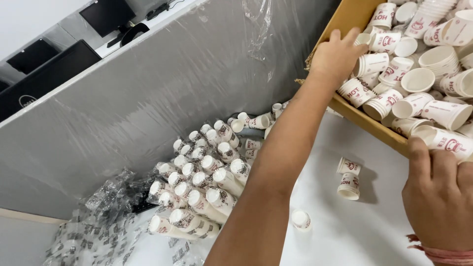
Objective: The person picks up paper cups from a cardboard box, stacks them by hand, and slides the stacks into plastic sleeves on a white desk.
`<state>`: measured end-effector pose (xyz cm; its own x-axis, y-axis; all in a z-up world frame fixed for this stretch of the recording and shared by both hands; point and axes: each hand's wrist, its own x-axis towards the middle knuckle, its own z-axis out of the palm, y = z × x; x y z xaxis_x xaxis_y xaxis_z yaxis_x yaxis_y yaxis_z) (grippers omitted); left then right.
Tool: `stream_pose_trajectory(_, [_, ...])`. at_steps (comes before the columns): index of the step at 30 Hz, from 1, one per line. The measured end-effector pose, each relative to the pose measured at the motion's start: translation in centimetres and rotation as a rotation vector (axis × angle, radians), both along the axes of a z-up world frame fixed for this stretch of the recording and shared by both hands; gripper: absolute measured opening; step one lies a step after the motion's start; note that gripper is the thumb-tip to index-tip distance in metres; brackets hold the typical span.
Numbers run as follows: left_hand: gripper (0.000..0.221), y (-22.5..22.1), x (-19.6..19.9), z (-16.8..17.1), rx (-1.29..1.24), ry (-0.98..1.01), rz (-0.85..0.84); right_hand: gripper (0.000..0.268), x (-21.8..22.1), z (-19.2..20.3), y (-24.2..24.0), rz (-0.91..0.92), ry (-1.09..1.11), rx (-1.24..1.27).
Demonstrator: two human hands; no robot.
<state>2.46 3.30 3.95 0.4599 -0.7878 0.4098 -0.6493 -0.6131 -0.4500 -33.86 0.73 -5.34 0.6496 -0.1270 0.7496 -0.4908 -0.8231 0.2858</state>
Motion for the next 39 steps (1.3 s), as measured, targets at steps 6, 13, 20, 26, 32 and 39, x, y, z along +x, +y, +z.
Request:
stream_pose_trajectory(6, [0.046, 5.9, 0.6, 5.8, -0.260, 0.018, -0.181, 0.028, -0.4, 6.5, 1.9, -0.089, -0.030, -0.157])
stream_pose_trajectory(13, [0.057, 13.7, 1.5, 7.4, -0.539, 0.205, 0.181, 0.025, 0.1, 1.4, 0.5, -0.003, 0.005, 0.025])
stream_pose_trajectory(20, [0.085, 1.7, -4.7, 1.8, -0.078, 0.571, -0.438, 0.024, 0.5, 0.1, 0.2, -0.002, -0.013, 0.083])
stream_pose_trajectory(26, [0.100, -2.6, -11.1, 2.9, 0.285, 0.645, 0.060, 0.022, 1.1, 1.2, -0.7, 0.160, -0.082, 0.240])
stream_pose_trajectory(32, [0.120, -3.7, -9.0, 2.0, 0.255, 0.539, 0.054, 0.026, 1.4, 0.4, -1.8, 0.164, -0.068, 0.251])
stream_pose_trajectory(39, [0.123, -3.1, -9.8, 1.8, 0.255, 0.545, -0.012, 0.023, 0.8, 1.6, -1.3, 0.166, -0.045, 0.243])
